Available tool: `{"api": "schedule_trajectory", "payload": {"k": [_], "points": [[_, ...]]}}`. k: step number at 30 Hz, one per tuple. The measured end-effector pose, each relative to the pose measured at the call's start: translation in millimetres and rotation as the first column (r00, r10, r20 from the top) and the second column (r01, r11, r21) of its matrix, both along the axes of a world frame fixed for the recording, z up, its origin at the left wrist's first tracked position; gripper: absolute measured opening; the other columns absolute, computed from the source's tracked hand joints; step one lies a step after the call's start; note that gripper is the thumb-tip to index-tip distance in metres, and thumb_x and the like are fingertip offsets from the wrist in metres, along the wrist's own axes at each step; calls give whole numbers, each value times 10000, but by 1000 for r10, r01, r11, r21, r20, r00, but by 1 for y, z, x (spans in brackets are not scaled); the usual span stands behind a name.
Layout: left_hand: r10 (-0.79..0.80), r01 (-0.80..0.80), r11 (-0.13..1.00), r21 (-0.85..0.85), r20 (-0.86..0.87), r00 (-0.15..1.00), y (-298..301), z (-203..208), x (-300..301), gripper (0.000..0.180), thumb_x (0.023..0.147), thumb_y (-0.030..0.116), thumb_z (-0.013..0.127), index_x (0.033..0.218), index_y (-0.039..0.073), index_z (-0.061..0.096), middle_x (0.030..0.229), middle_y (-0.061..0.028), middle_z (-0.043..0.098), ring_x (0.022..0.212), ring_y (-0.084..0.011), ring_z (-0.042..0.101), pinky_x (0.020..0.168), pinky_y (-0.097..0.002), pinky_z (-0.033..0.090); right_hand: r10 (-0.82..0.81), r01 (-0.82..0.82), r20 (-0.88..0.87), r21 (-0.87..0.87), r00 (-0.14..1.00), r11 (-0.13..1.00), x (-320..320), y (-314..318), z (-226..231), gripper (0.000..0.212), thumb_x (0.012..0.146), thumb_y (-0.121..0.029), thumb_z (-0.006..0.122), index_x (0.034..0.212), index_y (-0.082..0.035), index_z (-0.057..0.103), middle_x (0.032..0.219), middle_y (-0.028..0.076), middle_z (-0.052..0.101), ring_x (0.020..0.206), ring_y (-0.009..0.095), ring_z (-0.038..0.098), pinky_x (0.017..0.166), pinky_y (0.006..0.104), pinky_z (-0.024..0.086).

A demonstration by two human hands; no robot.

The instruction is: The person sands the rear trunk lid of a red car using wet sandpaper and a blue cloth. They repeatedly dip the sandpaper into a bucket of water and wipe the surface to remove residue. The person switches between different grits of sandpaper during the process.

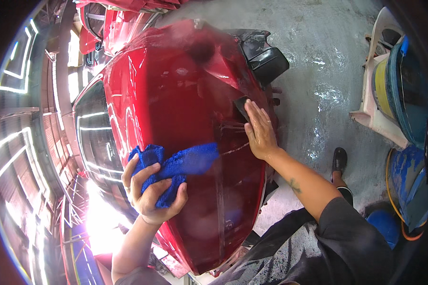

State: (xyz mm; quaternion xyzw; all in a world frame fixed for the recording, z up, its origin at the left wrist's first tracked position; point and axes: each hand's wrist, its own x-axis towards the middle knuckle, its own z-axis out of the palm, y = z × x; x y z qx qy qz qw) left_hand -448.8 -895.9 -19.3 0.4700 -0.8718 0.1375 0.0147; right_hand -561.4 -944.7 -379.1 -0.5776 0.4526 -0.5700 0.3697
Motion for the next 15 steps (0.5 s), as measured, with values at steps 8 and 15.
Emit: {"api": "schedule_trajectory", "payload": {"k": [8, 15], "points": [[-6, 6, 1000, 4, 1, 1000, -1, -2, 3, 401, 679, 231, 991, 958, 223, 702, 1173, -94, 752, 1286, -497, 660, 1089, -614, 553, -74, 87, 69, -203, 995, 975, 7, -105, 109, 637, 1098, -236, 668, 1636, 45, 472, 1631, 287, 557, 1537, 496, 501, 1301, 577, 360], [-6, 6, 1000, 27, 4, 1000, -1, 6, 6, 384, 698, 256, 984, 951, 188, 704, 1219, -111, 734, 1328, -516, 629, 1081, -632, 560, -34, 31, -9, -218, 999, 975, 8, -79, 89, 644, 1114, -262, 651, 1678, -16, 459, 1704, 219, 503, 1590, 425, 459, 1287, 598, 356]]}}
